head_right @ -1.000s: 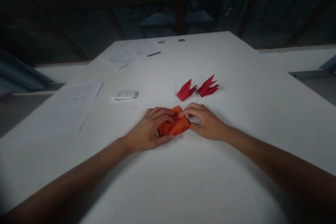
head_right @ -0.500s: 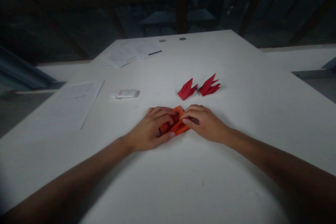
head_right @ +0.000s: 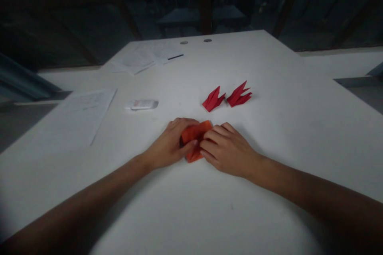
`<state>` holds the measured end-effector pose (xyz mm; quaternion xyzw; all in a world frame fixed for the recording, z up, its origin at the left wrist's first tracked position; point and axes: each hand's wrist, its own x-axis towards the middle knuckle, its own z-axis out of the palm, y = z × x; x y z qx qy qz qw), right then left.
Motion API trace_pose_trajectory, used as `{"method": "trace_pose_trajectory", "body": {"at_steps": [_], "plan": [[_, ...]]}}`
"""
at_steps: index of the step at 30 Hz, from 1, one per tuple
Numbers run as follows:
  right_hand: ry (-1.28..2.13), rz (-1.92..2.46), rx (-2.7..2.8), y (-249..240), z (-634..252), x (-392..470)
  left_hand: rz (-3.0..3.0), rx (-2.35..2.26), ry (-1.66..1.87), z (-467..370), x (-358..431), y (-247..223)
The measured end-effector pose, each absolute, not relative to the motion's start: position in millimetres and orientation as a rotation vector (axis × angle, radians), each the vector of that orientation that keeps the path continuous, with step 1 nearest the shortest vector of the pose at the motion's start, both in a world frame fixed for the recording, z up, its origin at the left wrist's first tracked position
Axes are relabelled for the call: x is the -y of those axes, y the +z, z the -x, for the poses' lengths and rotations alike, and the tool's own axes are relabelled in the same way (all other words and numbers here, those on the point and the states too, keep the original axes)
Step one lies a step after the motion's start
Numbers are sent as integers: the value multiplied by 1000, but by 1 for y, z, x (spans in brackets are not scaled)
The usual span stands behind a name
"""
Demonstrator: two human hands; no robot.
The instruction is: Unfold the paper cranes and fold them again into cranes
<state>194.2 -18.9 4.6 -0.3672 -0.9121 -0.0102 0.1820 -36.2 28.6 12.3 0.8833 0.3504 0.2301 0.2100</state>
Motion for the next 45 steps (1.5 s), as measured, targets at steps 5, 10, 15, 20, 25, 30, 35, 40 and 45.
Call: {"method": "trace_pose_trajectory", "body": {"at_steps": [5,10,15,20,25,30,35,40,45], "plan": [[-18,1115,2578,8,-195,20,-2122,-987,691,47,-46,14],[24,1212,2531,8,-195,19,-2177,-667,560,59,-57,22],[25,1242,2480,7,-194,20,-2268,-643,584,59,-56,18],[59,1238,2450,7,-193,21,-2390,-621,570,54,-52,19],[67,1145,2441,5,-193,20,-2515,-614,467,51,-46,25],[8,1039,2458,2,-191,24,-2565,-733,465,49,-45,19],[-66,993,2466,0,-190,29,-2555,-812,523,47,-44,12],[-100,999,2551,3,-191,29,-2593,-829,494,44,-42,13],[-49,1012,2514,2,-189,30,-2617,-866,513,43,-41,13]]}}
